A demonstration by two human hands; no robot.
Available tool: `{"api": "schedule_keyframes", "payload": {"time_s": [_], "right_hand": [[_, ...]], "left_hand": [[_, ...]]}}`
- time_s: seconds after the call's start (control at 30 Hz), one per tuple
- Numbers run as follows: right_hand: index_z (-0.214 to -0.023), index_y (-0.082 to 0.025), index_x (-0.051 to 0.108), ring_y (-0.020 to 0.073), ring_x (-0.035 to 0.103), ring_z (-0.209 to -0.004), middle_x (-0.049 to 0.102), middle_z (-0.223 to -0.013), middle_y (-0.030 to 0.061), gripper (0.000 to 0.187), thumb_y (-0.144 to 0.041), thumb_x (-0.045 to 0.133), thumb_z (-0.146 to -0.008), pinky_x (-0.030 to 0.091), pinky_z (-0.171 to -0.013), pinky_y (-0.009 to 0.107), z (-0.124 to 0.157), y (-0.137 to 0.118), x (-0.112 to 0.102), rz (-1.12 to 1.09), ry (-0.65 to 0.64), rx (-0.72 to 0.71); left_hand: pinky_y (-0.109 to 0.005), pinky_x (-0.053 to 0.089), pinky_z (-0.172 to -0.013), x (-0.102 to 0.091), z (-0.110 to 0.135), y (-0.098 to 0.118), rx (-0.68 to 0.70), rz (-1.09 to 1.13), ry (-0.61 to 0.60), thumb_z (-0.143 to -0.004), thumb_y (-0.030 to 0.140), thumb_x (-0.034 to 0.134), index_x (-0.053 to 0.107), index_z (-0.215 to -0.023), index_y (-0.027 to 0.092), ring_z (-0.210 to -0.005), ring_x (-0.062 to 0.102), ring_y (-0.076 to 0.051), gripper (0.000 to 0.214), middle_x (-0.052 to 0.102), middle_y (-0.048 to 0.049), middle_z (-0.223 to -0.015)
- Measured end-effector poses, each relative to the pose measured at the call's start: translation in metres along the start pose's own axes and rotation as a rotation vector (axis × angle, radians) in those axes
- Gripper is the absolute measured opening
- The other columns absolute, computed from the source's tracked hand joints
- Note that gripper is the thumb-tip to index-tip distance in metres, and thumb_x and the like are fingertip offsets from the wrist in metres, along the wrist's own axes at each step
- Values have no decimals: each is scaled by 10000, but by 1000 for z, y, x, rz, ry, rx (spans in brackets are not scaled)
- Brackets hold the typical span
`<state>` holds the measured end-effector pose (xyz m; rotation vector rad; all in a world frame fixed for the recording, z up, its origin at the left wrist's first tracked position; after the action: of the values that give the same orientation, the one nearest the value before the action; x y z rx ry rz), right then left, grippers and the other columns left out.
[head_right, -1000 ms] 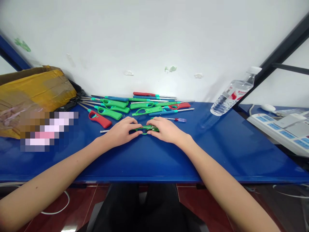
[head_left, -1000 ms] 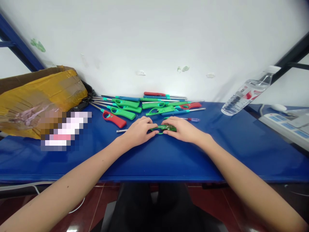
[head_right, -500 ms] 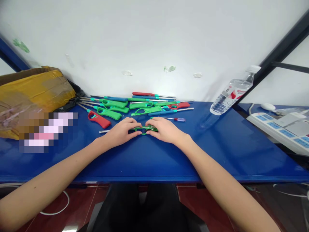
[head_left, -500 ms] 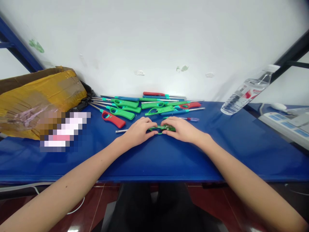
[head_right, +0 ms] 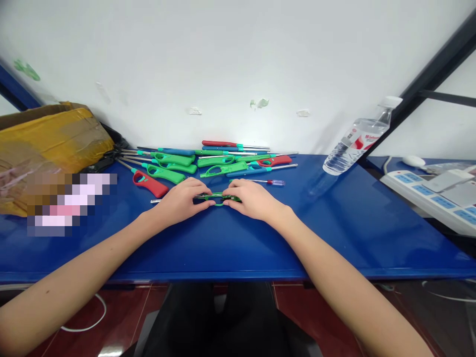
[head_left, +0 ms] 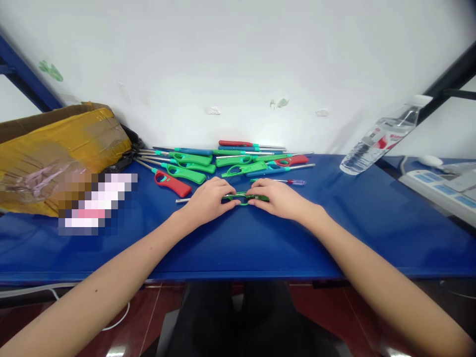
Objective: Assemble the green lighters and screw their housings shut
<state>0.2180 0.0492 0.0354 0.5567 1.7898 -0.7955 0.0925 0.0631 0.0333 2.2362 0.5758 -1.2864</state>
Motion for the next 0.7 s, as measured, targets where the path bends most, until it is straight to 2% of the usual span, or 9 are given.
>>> {"api": "schedule_keyframes", "payload": {"time_s": [0.17, 0.33, 0.7], "right_hand": [[-1165, -171, 691, 259, 637, -1030, 645, -1162, 129, 289, -308, 543, -959, 515, -930, 418, 1, -3, 1, -4, 17, -28], [-1208, -183, 672, 252, 631, -1040, 641, -1169, 121, 312, -310, 508, -975, 514, -941, 416, 1, -5, 4, -16, 15, -36], [-1233, -203, 663, 256, 627, -1030, 637, -1164, 120, 329, -311, 485, -978, 519, -923, 429, 1, -7, 4, -9, 4, -44]], "left_hand": [[-337, 497, -797, 0, -2, -2, 15, 15, -10, -928, 327, 617, 749, -927, 179, -879, 613, -207, 198, 698, -63, -932], [-336, 493, -825, 3, -2, -5, 40, 50, -29, -953, 267, 561, 736, -969, 179, -902, 609, -204, 197, 691, -65, -949], [-319, 489, -820, 4, -3, -10, 14, 111, -24, -920, 263, 603, 738, -939, 195, -897, 627, -202, 153, 699, -57, -948]]}}
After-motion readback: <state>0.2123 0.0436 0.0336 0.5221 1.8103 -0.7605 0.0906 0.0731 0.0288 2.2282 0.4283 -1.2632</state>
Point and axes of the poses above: each hand's wrist, its own z-axis away from the middle knuckle, its own x-axis out of the palm, y = z × x, the point moved 9 cm from there along -z, towards the middle knuckle
